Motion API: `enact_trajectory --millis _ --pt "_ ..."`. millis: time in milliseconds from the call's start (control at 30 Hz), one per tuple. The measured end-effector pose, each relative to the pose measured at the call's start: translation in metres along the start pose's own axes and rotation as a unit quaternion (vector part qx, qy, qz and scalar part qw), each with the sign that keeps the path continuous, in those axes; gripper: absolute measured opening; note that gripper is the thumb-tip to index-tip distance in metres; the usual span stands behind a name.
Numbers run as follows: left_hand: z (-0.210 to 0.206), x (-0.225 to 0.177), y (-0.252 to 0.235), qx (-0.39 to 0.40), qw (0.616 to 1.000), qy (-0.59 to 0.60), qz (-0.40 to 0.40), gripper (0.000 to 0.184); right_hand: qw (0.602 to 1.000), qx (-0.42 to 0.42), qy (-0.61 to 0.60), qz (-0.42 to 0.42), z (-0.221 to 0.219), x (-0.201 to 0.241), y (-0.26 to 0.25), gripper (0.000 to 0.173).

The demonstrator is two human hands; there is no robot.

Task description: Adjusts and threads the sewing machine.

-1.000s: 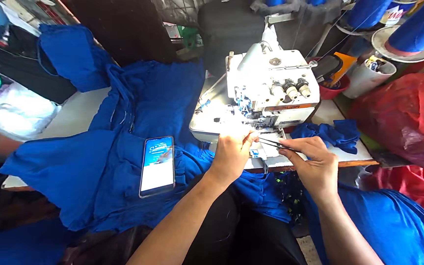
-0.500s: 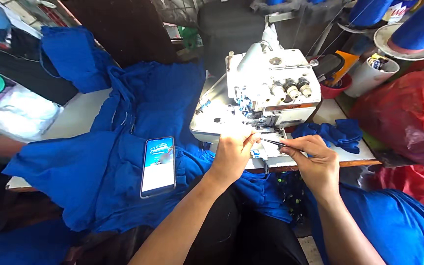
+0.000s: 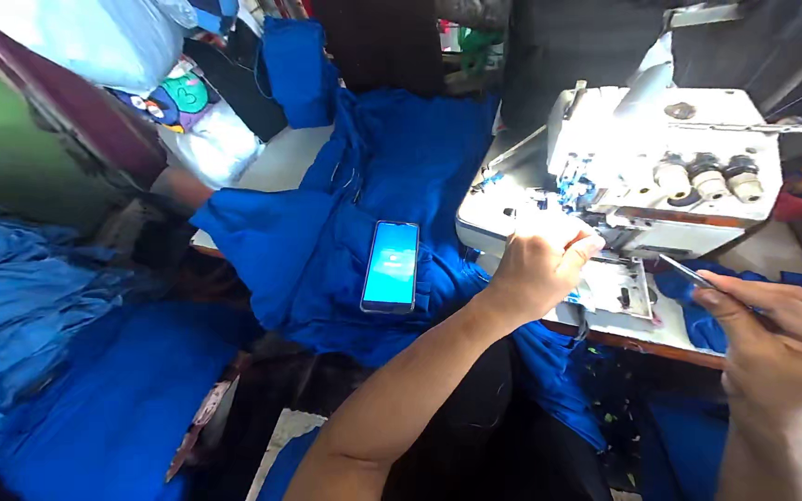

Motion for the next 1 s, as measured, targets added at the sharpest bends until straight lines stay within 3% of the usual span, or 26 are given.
enact_trajectory --millis 333,567,733,833,1000 --pt "0.011 0.005 -0.001 -0.055 0.998 -0.032 0.007 0.012 0.998 0.002 0.057 0.008 -0.009 -0.014 -0.007 0.014" --pt "0.024 0.03 -0.004 -0.125 0.982 -0.14 0.019 0.025 0.991 0.022 0.125 -0.032 -0.039 -0.055 -0.001 0.013" --pt "0.013 0.048 -0.005 -0.022 0.972 -0.232 0.028 0.034 0.985 0.027 0.165 -0.042 -0.051 -0.073 0.005 0.01" --pt "0.005 0.046 -0.003 0.043 0.966 -0.253 0.036 0.025 0.979 0.037 0.191 -0.058 -0.053 -0.077 0.003 0.01" --pt "0.005 0.045 -0.002 0.072 0.959 -0.271 0.041 0.031 0.974 0.044 0.21 -0.073 -0.054 -0.084 0.002 0.011"
Point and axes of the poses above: each hand's wrist, its own y-axis away from the middle knuckle, its own z-axis out of the back of the hand, x = y × z, the point moved 5 cm from there along -y, towards the middle knuckle, and after that the axes turned 11 degrees about -y, right-handed, at the moved point
